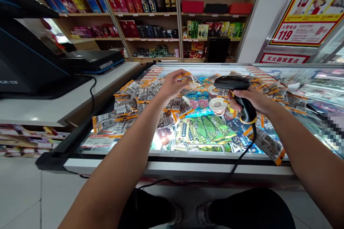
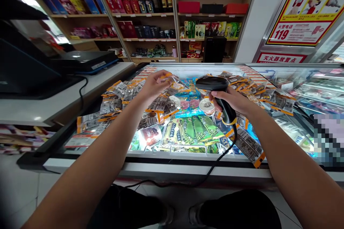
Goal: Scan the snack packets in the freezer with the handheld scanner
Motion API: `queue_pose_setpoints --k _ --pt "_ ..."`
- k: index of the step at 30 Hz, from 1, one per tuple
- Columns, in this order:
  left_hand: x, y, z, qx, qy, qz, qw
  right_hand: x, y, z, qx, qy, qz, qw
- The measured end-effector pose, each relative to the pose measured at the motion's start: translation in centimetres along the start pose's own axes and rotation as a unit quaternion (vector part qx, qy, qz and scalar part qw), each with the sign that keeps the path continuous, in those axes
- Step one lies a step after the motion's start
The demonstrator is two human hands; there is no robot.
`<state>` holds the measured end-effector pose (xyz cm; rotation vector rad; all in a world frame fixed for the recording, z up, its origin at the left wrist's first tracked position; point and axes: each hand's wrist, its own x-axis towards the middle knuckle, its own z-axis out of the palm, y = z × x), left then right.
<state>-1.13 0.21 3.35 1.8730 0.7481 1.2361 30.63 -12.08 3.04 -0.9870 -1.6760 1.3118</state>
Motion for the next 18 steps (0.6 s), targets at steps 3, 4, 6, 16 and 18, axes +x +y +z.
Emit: queue_pose_setpoints --k 3,4,6,16,18 --pt "-0.2 0.8 0.2 -0.03 -0.049 0.005 0.998 0.0 0.0 0.0 0.006 0.007 -0.002 1.0" --pt "-0.3 1.0 0.3 -0.041 -0.053 -0.001 0.998 0.1 0.1 0.0 0.009 0.009 -0.001 1.0" --pt "-0.4 1.0 0.7 -0.085 -0.062 -0.021 0.994 0.2 0.3 0.0 0.012 0.012 0.002 1.0" --pt "-0.7 0.7 0.9 -0.351 0.011 -0.1 0.931 0.2 0.5 -0.1 0.06 -0.017 -0.004 0.998" --pt "-0.9 1.0 0.7 -0.306 0.009 -0.097 0.947 0.2 0.4 0.0 0.064 -0.015 -0.002 0.998"
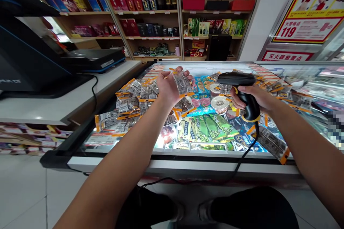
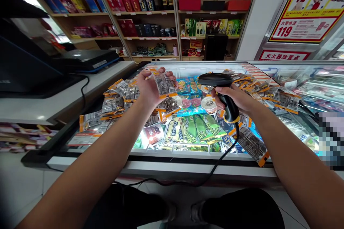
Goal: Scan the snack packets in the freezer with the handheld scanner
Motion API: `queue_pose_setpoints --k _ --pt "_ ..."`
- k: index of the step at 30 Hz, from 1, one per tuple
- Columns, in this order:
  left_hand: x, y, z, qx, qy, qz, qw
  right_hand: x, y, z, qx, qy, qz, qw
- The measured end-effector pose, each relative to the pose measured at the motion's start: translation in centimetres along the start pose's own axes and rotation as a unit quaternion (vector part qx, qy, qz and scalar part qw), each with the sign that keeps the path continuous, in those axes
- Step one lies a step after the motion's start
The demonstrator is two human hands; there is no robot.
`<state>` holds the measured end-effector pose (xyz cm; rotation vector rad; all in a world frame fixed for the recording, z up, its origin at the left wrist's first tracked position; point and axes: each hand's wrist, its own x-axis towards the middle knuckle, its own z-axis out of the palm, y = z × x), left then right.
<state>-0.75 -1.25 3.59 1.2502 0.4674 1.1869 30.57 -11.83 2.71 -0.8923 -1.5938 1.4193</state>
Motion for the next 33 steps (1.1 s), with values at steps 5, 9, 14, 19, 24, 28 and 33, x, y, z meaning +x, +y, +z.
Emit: queue_pose_setpoints --k 5,9,14,19,24,28,33 --pt "0.0 -0.5 0.9 0.155 0.028 0.03 0.987 -0.1 -0.2 0.7 0.012 -0.012 0.02 1.0" --pt "0.1 -1.1 1.8 0.137 0.014 0.024 0.99 -0.2 0.1 1.4 0.001 -0.066 0.051 0.997" --pt "0.0 -1.2 2.0 0.088 0.01 0.006 0.996 0.0 0.4 1.8 -0.018 -0.071 0.029 0.997" --pt "0.1 -1.5 1.6 0.091 -0.001 0.011 0.996 0.3 0.6 1.9 -0.019 -0.066 0.004 0.998" --pt "0.3 -1.8 1.5 0.063 -0.007 0.002 0.998 0.2 0.7 1.8 -0.039 -0.061 0.01 0.997" --pt "0.3 -1.9 1.5 0.066 -0.007 0.009 0.998 0.2 0.6 1.9 -0.052 -0.059 0.009 0.997" --pt "0.1 -1.9 1.8 0.085 -0.001 0.0 0.996 0.1 0.4 2.1 -0.058 -0.072 0.01 0.996"
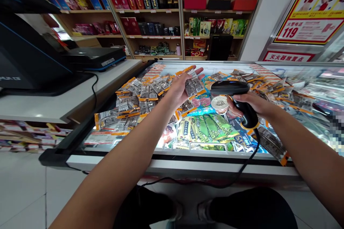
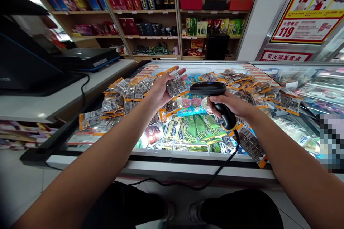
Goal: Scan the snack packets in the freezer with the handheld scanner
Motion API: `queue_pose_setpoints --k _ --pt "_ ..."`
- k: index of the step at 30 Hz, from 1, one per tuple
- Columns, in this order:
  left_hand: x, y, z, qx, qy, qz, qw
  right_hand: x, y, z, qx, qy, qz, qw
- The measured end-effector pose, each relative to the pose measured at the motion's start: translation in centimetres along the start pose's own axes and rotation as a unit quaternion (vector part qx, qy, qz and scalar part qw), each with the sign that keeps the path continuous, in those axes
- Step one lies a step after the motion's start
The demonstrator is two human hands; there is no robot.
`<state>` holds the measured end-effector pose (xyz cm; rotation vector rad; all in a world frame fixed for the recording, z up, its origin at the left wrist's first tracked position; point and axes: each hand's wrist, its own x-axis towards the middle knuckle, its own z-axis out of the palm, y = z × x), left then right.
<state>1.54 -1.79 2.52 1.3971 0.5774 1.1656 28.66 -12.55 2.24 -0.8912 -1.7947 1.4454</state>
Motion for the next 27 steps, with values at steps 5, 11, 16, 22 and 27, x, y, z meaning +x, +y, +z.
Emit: queue_pose_setpoints --k 5,11,16,22,27 --pt "0.0 -0.1 0.1 -0.019 0.007 -0.009 1.0 -0.1 -0.3 0.1 -0.006 0.002 0.012 1.0" --pt "0.3 1.7 -0.9 0.126 0.047 0.067 0.989 -0.1 -0.5 -0.3 0.014 0.066 0.01 0.998" --pt "-0.2 2.7 -2.6 0.497 0.049 0.133 0.856 -0.7 -2.0 -2.4 0.13 0.241 -0.071 0.959" --pt "-0.7 -0.4 -3.9 0.754 -0.004 -0.037 0.656 -3.4 -3.8 -5.7 0.397 0.248 -0.214 0.858" --pt "-1.2 -0.2 -2.8 0.777 0.004 0.012 0.63 -4.8 -3.3 -9.2 0.721 0.054 -0.285 0.629"
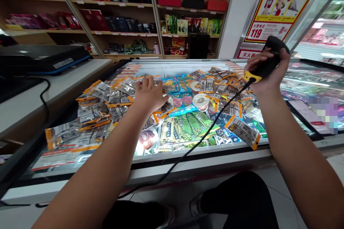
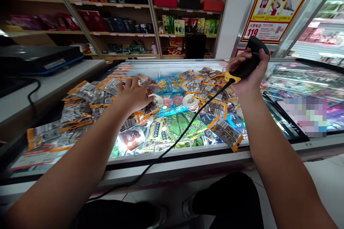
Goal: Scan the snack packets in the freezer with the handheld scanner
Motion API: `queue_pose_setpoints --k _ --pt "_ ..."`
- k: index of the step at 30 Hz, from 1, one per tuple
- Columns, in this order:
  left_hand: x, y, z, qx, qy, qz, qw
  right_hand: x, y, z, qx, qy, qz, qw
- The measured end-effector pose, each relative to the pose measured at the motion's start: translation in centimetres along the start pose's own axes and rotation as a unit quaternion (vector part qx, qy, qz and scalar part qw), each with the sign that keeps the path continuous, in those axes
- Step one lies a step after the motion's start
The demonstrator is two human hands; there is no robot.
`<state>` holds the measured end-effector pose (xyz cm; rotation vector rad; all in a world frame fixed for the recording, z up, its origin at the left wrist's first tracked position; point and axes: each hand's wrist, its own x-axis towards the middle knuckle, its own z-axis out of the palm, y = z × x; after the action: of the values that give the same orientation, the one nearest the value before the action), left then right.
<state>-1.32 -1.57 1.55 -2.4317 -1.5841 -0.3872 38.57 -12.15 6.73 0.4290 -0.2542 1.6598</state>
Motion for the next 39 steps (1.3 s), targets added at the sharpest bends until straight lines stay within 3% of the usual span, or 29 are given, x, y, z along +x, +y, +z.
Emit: queue_pose_setpoints --k 2,4,6,9,14,18,23,26,29,31,35,37,39 --pt "-0.1 1.4 -0.5 -0.037 0.008 0.017 0.999 0.5 -1.5 -0.5 0.071 -0.021 0.069 0.995" --pt "0.3 3.6 -0.4 -0.119 0.005 0.031 0.992 0.8 -2.5 -1.2 0.046 -0.048 0.117 0.991" --pt "1.2 6.5 0.3 -0.246 -0.015 0.041 0.968 0.9 -2.7 -1.7 -0.031 -0.066 0.102 0.992" --pt "3.9 11.1 2.0 -0.426 -0.045 0.03 0.903 0.5 -1.6 -2.1 -0.159 -0.059 0.015 0.985" --pt "8.8 16.6 3.4 -0.392 -0.117 -0.063 0.911 0.3 0.1 -2.0 -0.34 0.024 -0.04 0.939" --pt "10.0 18.3 3.9 -0.353 -0.118 -0.123 0.92 0.8 -0.1 -2.2 -0.411 0.021 -0.034 0.911" --pt "9.6 16.4 5.4 -0.433 0.029 -0.136 0.89 0.9 -0.3 -2.0 -0.456 0.041 -0.001 0.889" --pt "9.4 13.8 5.7 -0.484 0.065 -0.148 0.86 0.9 0.1 -1.8 -0.476 0.004 0.03 0.879" --pt "8.6 10.8 4.8 -0.572 0.107 -0.188 0.791 0.8 1.0 -1.7 -0.482 -0.034 0.069 0.873" --pt "7.4 8.8 3.7 -0.629 0.161 -0.198 0.734 0.6 1.8 -1.6 -0.502 -0.014 0.088 0.86" --pt "4.2 5.1 1.5 -0.678 0.216 -0.183 0.678 0.0 3.5 -2.0 -0.583 0.039 0.193 0.788" --pt "3.1 3.8 0.8 -0.7 0.221 -0.179 0.655 -0.4 4.0 -2.4 -0.619 0.027 0.25 0.744" --pt "2.5 3.1 0.3 -0.73 0.221 -0.175 0.622 -0.6 4.2 -2.9 -0.636 0.004 0.285 0.717"
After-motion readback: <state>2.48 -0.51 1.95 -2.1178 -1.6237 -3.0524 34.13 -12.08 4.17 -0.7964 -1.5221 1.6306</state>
